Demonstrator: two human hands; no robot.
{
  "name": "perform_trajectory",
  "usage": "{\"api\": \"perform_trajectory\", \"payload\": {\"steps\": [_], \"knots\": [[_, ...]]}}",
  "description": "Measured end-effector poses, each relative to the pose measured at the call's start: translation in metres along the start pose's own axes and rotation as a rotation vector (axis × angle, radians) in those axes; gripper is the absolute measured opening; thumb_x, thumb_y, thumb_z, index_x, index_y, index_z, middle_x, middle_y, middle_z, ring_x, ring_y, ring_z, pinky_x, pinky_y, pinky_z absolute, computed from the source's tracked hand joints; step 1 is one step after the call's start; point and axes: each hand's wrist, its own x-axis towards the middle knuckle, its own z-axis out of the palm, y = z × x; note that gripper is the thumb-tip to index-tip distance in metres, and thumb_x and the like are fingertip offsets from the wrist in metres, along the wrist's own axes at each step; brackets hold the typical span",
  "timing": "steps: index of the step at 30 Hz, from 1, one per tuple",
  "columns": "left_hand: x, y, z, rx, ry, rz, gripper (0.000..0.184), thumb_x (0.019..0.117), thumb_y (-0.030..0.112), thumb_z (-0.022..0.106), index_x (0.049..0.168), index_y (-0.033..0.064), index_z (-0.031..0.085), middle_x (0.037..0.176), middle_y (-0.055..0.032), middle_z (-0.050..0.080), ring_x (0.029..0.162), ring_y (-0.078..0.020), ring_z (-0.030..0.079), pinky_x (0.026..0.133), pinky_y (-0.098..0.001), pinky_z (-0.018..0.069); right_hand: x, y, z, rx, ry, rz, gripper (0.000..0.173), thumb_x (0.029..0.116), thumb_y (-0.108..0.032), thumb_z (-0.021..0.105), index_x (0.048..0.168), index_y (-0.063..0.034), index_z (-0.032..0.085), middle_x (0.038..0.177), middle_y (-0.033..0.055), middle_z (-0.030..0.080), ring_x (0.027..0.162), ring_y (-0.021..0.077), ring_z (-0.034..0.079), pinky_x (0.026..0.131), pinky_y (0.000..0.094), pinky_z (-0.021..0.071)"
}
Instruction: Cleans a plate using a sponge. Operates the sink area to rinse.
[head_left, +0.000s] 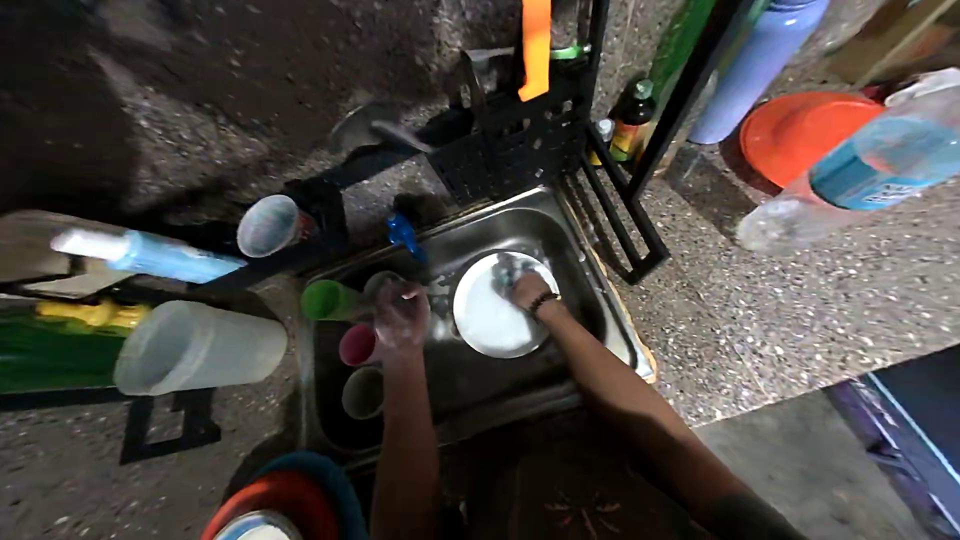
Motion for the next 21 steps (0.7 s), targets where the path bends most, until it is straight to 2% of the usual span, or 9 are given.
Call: {"api": "perform_trajectory", "payload": {"steps": [3, 4, 5, 6, 8, 11, 14, 17, 21], "knots": [[-0.018, -0.025, 0.001, 0.552, 0.157, -0.098, 0.028, 0.1094, 0.021, 0.033, 0.092, 0.0143, 0.055, 0.072, 0.0030, 0.059, 0.063, -0.0080, 0.060, 0.064, -0.0247, 0.0558, 0.000, -0.003, 0.018, -0.192, -0.153, -0.104, 0.069, 0.0943, -0.036, 0.071, 0.154, -0.0137, 0.046, 0.156, 0.0287, 0.041, 0.143, 0.0490, 0.040, 0.111, 0.0676, 0.0387], [-0.025, -0.035, 0.002, 0.762, 0.200, -0.168, 0.023, 0.1096, 0.020, 0.037, 0.103, 0.0083, 0.056, 0.081, -0.0014, 0.059, 0.068, -0.0108, 0.059, 0.067, -0.0269, 0.0552, -0.003, -0.008, 0.024, -0.240, -0.220, -0.112, 0.070, 0.0935, -0.033, 0.071, 0.155, -0.0119, 0.045, 0.158, 0.0295, 0.037, 0.144, 0.0496, 0.038, 0.112, 0.0675, 0.0378], [-0.030, -0.044, 0.000, 0.947, 0.200, -0.269, 0.028, 0.1113, 0.022, 0.039, 0.122, 0.0013, 0.055, 0.097, -0.0080, 0.059, 0.078, -0.0154, 0.059, 0.073, -0.0308, 0.0537, -0.006, -0.014, 0.028, -0.281, -0.281, -0.119, 0.071, 0.0931, -0.028, 0.071, 0.155, -0.0073, 0.044, 0.157, 0.0312, 0.038, 0.144, 0.0503, 0.039, 0.112, 0.0677, 0.0375], [-0.034, -0.053, -0.002, 1.110, 0.177, -0.337, 0.034, 0.1109, 0.022, 0.041, 0.131, -0.0015, 0.054, 0.104, -0.0115, 0.061, 0.082, -0.0169, 0.060, 0.075, -0.0325, 0.0531, -0.009, -0.018, 0.032, -0.318, -0.332, -0.137, 0.069, 0.0934, -0.023, 0.071, 0.153, -0.0020, 0.044, 0.153, 0.0328, 0.042, 0.141, 0.0508, 0.042, 0.111, 0.0680, 0.0378], [-0.045, -0.070, -0.007, 1.330, 0.087, -0.361, 0.036, 0.1091, 0.022, 0.047, 0.133, -0.0041, 0.056, 0.112, -0.0166, 0.066, 0.088, -0.0195, 0.065, 0.078, -0.0362, 0.0554, -0.015, -0.019, 0.033, -0.348, -0.391, -0.176, 0.054, 0.0975, -0.022, 0.065, 0.142, 0.0051, 0.053, 0.141, 0.0323, 0.055, 0.133, 0.0493, 0.051, 0.107, 0.0680, 0.0407], [-0.069, -0.069, -0.008, 1.461, -0.113, -0.278, 0.037, 0.1063, 0.018, 0.054, 0.134, -0.0062, 0.057, 0.123, -0.0218, 0.066, 0.103, -0.0237, 0.068, 0.090, -0.0388, 0.0571, -0.018, -0.021, 0.020, -0.342, -0.361, -0.092, 0.051, 0.1050, -0.032, 0.055, 0.138, 0.0069, 0.057, 0.143, 0.0304, 0.055, 0.137, 0.0465, 0.050, 0.114, 0.0639, 0.0372], [-0.089, -0.038, 0.002, 1.529, -0.201, -0.136, 0.034, 0.1039, 0.018, 0.055, 0.128, -0.0059, 0.061, 0.122, -0.0207, 0.067, 0.110, -0.0223, 0.066, 0.099, -0.0359, 0.0531, -0.015, -0.029, 0.014, -0.438, -0.099, -0.006, 0.062, 0.1022, -0.035, 0.057, 0.149, 0.0053, 0.047, 0.155, 0.0344, 0.040, 0.147, 0.0516, 0.033, 0.119, 0.0684, 0.0264], [-0.122, 0.022, 0.018, 1.613, -0.047, -0.079, 0.037, 0.1059, 0.025, 0.055, 0.133, 0.0007, 0.062, 0.124, -0.0165, 0.068, 0.113, -0.0219, 0.067, 0.102, -0.0390, 0.0524, -0.017, -0.027, 0.032, -0.591, -0.077, -0.105, 0.074, 0.0970, -0.037, 0.065, 0.158, -0.0050, 0.038, 0.163, 0.0330, 0.027, 0.151, 0.0530, 0.023, 0.118, 0.0722, 0.0237], [-0.178, 0.115, -0.009, 1.776, 0.351, 0.230, 0.027, 0.1023, 0.025, 0.061, 0.124, 0.0109, 0.070, 0.112, -0.0091, 0.073, 0.100, -0.0220, 0.071, 0.091, -0.0483, 0.0579, -0.025, -0.041, 0.048, -0.673, -0.302, -0.132, 0.065, 0.0998, -0.038, 0.063, 0.152, -0.0024, 0.046, 0.156, 0.0291, 0.041, 0.147, 0.0468, 0.036, 0.117, 0.0636, 0.0337]]}}
